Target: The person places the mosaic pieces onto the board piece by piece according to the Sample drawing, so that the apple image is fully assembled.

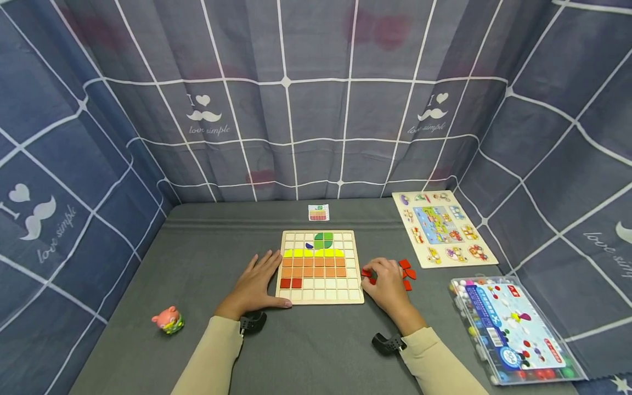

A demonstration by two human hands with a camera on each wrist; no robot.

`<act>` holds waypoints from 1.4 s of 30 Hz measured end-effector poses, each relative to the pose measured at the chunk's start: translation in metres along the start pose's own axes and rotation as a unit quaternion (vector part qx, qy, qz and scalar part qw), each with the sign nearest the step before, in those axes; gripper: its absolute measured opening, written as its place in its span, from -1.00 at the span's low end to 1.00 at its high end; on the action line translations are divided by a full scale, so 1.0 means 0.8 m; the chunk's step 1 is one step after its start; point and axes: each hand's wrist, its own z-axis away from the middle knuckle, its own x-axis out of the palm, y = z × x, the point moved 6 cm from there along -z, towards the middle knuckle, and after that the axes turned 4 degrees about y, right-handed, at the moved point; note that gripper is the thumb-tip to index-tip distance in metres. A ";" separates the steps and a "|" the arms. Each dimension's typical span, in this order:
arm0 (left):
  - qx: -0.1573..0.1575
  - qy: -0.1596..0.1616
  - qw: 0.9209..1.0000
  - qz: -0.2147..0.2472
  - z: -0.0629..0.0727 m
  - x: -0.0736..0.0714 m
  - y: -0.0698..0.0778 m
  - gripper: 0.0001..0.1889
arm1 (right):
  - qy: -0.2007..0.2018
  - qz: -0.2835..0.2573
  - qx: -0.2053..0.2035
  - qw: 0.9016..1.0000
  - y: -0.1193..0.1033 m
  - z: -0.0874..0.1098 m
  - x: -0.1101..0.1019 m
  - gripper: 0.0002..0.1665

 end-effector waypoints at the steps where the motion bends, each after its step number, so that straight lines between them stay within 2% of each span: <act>1: 0.000 0.000 1.000 -0.003 0.000 0.000 0.000 0.50 | -0.003 0.001 0.008 1.000 0.001 0.000 0.000 -0.72; 5: 0.003 0.002 1.000 -0.005 0.000 -0.001 -0.001 0.50 | -0.011 0.001 0.038 0.999 0.002 0.000 0.001 -0.74; 8: 0.005 0.004 1.000 -0.001 0.001 -0.003 -0.001 0.49 | -0.004 -0.001 0.045 0.999 0.003 0.000 0.001 -0.75; 18: 0.007 0.001 1.000 -0.001 0.001 -0.003 -0.001 0.49 | 0.043 0.000 0.014 0.999 0.002 0.000 -0.006 -0.78; 24: 0.007 0.000 1.000 -0.006 0.001 -0.003 -0.001 0.49 | 0.043 -0.017 0.006 0.999 -0.002 -0.002 -0.006 -0.79; 27: 0.005 -0.001 1.000 -0.004 0.000 -0.003 -0.002 0.49 | 0.029 -0.038 -0.025 0.999 -0.012 -0.007 -0.001 -0.80; 33: 0.004 0.003 1.000 -0.006 -0.001 -0.004 -0.003 0.49 | 0.000 -0.066 -0.122 0.990 -0.047 -0.016 0.019 -0.84; 42: 0.007 -0.004 1.000 -0.010 0.000 -0.001 0.001 0.47 | -0.077 -0.088 -0.196 0.974 -0.109 -0.013 0.066 -0.84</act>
